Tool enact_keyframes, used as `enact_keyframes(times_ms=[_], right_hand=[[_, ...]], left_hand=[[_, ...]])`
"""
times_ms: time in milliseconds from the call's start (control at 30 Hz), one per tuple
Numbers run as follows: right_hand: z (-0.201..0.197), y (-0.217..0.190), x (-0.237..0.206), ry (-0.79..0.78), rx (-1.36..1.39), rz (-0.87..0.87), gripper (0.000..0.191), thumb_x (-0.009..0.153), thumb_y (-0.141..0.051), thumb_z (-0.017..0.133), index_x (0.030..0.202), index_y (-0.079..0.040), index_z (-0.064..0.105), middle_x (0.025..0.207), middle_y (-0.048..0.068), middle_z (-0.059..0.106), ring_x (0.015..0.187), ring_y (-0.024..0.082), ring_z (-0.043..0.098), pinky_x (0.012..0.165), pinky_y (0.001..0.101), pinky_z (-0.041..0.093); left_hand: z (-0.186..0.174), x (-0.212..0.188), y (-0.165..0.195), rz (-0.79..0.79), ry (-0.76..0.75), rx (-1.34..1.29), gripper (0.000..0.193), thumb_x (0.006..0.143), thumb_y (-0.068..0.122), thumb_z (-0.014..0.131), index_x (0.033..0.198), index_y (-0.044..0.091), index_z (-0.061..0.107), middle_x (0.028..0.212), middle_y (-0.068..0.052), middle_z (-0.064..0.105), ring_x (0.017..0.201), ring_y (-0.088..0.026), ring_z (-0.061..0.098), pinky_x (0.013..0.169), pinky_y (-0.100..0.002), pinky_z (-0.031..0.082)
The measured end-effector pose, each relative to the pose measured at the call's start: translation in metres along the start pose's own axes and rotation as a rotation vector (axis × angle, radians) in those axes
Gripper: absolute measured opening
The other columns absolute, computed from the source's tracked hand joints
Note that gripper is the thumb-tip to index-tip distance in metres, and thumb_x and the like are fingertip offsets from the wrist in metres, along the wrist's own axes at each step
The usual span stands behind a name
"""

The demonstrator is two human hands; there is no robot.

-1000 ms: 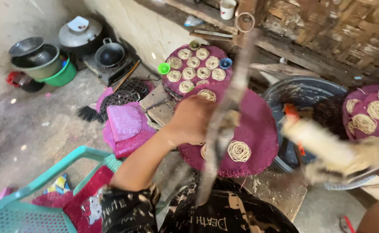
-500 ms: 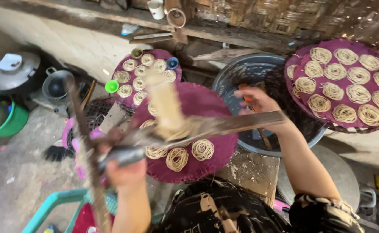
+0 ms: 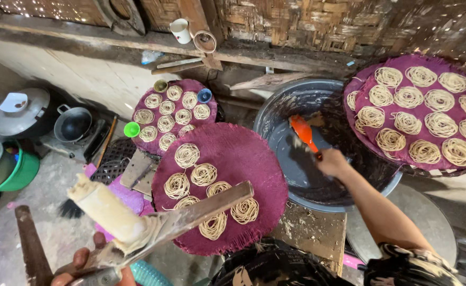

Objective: The person operates a manual wooden screw press to extrude dough into thin noodle strands. They scoop dough from a large basin, load it into the press cylinder, press the lever to extrude noodles, gather the strands into nests, and place the nests onto round fabric-covered trays.

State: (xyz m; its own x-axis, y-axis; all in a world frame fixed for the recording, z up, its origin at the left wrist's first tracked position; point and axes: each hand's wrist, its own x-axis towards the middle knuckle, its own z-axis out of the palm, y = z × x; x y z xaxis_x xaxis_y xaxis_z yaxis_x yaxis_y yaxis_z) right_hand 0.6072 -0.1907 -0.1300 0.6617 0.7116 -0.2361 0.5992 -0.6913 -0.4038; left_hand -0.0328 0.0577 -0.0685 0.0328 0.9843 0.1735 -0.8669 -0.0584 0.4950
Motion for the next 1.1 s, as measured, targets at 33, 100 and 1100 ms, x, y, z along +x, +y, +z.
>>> enact_keyframes(times_ms=[33,100,1100], right_hand=[[-0.005,0.004,0.001,-0.002,0.058,0.044,0.029,0.089,-0.028,0.063,0.105,-0.007,0.076,0.089,0.023,0.078,0.091,0.036,0.077,0.086,0.0451,0.059],[-0.010,0.010,0.006,0.081,0.142,0.120,0.029,0.090,-0.024,0.061,0.107,-0.006,0.075,0.086,0.023,0.078,0.088,0.036,0.077,0.085,0.0454,0.058],[-0.028,0.057,-0.002,-0.319,1.256,0.230,0.032,0.100,-0.017,0.060,0.129,-0.001,0.060,0.077,0.003,0.061,0.052,0.011,0.047,0.047,0.0271,0.037]], left_hand=[[-0.012,-0.002,0.003,-0.006,0.054,0.019,0.025,0.108,0.039,0.080,0.098,0.025,0.062,0.115,0.003,0.060,0.133,-0.034,0.054,0.127,-0.063,0.029],[-0.025,0.005,0.005,-0.012,0.091,0.036,0.023,0.108,0.039,0.078,0.100,0.024,0.062,0.117,0.002,0.060,0.135,-0.035,0.053,0.126,-0.064,0.027],[0.125,-0.072,-0.019,0.104,-0.253,0.092,0.043,0.096,0.026,0.073,0.137,0.024,0.063,0.118,0.013,0.066,0.127,-0.019,0.052,0.131,-0.067,0.025]])
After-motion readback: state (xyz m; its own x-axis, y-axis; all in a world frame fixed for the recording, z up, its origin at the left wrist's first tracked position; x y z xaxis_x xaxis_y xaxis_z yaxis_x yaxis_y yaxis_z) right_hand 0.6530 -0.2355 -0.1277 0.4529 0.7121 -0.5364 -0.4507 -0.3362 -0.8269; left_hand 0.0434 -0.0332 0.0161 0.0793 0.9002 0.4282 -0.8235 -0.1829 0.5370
